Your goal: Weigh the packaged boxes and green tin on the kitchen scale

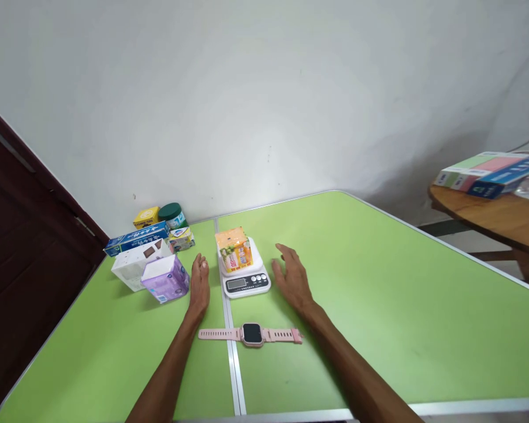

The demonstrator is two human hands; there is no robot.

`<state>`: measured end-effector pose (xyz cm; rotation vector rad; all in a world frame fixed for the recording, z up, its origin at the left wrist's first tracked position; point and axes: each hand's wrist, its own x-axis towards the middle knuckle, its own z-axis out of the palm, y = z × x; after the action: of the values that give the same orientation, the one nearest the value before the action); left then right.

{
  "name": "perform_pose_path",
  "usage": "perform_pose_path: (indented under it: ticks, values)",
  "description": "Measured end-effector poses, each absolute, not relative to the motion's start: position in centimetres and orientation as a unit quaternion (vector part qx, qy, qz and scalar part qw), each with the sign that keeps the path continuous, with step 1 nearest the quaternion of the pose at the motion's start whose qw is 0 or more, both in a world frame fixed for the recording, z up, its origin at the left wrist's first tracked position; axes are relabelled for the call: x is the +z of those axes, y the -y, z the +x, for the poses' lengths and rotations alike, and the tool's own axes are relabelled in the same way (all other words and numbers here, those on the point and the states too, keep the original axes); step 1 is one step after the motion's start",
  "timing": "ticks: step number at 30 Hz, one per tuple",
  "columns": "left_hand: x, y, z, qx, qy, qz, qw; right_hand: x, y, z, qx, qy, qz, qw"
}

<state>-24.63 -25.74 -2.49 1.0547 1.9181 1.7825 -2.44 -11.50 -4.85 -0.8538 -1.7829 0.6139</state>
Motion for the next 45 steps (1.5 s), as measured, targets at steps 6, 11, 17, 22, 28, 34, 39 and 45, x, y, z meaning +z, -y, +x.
perform_pose_path:
  ticks: [6, 11, 17, 22, 28, 34, 39, 45]
  values:
    - [3.7, 23.5, -25.1, 0.492, -0.698, 0.499, 0.147, -1.9, 13.5, -6.4, 0.307, 0.765, -0.259, 0.504]
    - [6.9, 21.7, -25.7, 0.407, -0.655, 0.587, 0.246, -0.8, 14.1, -8.2, 0.302, 0.761, -0.274, 0.505]
    - [8.1, 16.5, -23.3, 0.435, -0.611, 0.611, 0.254, 0.8, 10.5, -6.2, 0.256, 0.735, -0.307, 0.548]
    - [7.4, 7.4, -20.2, 0.425, -0.577, 0.621, 0.318, 0.2, 2.7, -2.4, 0.224, 0.726, -0.357, 0.543]
    - [3.2, -1.0, -17.8, 0.412, -0.611, 0.605, 0.302, -3.2, -5.1, 0.2, 0.262, 0.716, -0.387, 0.518]
    - [1.4, -5.7, -17.9, 0.434, -0.617, 0.588, 0.292, -4.7, -9.8, -0.8, 0.263, 0.706, -0.396, 0.524]
    - [1.0, -9.7, -18.4, 0.437, -0.638, 0.570, 0.277, -5.2, -12.7, -2.3, 0.251, 0.690, -0.476, 0.484]
    - [0.4, -12.4, -18.5, 0.449, -0.653, 0.550, 0.262, -5.2, -14.7, -3.8, 0.258, 0.674, -0.526, 0.450]
